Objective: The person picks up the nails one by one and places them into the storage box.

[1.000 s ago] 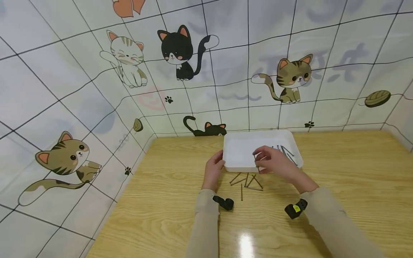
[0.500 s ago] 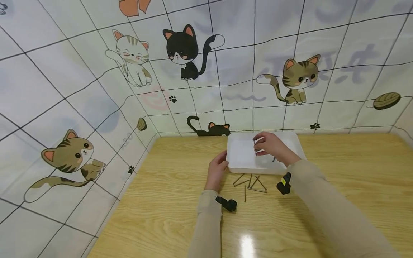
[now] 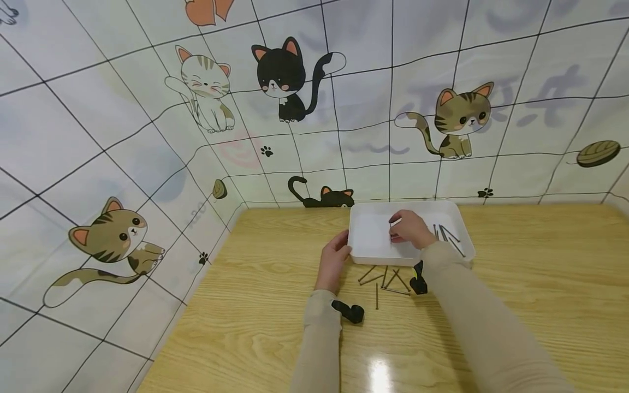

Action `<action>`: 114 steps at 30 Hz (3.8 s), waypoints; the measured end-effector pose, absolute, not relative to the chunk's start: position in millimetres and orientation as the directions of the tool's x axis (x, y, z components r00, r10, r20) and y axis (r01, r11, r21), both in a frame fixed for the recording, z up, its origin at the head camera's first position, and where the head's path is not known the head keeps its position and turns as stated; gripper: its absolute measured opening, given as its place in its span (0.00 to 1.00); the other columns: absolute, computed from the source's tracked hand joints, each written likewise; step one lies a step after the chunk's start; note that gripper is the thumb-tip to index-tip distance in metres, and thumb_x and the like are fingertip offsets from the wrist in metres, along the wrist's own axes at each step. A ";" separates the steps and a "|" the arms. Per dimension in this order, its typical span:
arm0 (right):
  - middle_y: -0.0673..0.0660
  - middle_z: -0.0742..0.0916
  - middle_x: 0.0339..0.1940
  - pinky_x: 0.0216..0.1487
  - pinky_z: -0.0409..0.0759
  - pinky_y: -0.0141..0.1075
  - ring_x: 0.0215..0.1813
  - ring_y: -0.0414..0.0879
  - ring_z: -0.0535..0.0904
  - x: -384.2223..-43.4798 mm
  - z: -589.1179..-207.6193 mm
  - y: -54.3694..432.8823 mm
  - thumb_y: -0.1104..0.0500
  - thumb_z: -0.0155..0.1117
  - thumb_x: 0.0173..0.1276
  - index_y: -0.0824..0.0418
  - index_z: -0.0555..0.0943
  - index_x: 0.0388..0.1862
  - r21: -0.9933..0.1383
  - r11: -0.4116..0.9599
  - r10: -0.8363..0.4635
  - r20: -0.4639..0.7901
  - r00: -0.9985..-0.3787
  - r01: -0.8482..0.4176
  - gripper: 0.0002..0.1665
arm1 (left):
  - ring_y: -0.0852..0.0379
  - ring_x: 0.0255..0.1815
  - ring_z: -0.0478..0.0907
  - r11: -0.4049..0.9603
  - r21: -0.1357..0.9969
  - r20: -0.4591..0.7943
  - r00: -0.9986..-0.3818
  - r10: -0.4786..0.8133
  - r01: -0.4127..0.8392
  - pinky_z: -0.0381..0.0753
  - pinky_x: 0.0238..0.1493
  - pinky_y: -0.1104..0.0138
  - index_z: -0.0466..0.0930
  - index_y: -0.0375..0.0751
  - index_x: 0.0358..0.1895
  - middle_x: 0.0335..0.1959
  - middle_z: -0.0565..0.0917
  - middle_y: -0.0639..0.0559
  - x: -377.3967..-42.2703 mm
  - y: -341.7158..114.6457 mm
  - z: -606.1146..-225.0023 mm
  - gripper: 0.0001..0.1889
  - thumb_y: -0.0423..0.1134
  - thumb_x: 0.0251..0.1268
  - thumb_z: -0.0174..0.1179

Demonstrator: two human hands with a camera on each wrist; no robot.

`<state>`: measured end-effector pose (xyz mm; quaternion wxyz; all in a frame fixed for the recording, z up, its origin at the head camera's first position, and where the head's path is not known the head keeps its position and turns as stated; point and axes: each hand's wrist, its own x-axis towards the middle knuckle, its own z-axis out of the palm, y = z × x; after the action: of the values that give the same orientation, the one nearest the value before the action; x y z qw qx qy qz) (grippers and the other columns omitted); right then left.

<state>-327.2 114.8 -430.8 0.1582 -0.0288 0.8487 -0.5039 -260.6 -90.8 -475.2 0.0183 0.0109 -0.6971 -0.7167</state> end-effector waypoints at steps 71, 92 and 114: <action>0.66 0.78 0.47 0.39 0.78 0.42 0.42 0.55 0.77 -255.7 -408.7 128.6 0.56 0.50 0.67 0.65 0.68 0.58 -0.852 0.495 -0.274 0.031 -0.961 -0.168 0.23 | 0.63 0.54 0.69 0.010 1.000 0.017 -0.997 -0.081 0.016 0.68 0.53 0.64 0.72 0.50 0.58 0.52 0.75 0.61 -263.9 -91.2 -487.3 0.24 0.31 0.56 0.50; 0.63 0.80 0.44 0.40 0.78 0.44 0.42 0.55 0.78 -224.6 -427.5 130.6 0.55 0.51 0.67 0.65 0.73 0.54 -0.909 0.378 -0.271 0.075 -0.960 -0.178 0.20 | 0.60 0.56 0.68 0.006 0.999 0.047 -0.997 -0.057 0.047 0.67 0.55 0.62 0.70 0.46 0.60 0.56 0.73 0.54 -263.6 -88.5 -485.8 0.24 0.30 0.58 0.49; 0.61 0.82 0.34 0.29 0.76 0.42 0.32 0.51 0.78 -212.9 -434.7 121.4 0.59 0.50 0.67 0.65 0.74 0.54 -0.880 0.448 -0.441 -0.065 -0.895 -0.157 0.19 | 0.59 0.58 0.67 0.011 0.999 0.040 -0.997 -0.062 0.039 0.67 0.55 0.63 0.70 0.46 0.60 0.57 0.73 0.54 -262.5 -91.8 -487.2 0.24 0.31 0.58 0.50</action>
<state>-212.9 121.4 -434.7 0.1440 -0.1783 0.8386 -0.4942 -262.5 -91.8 -487.2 0.0360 0.0081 -0.7100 -0.7032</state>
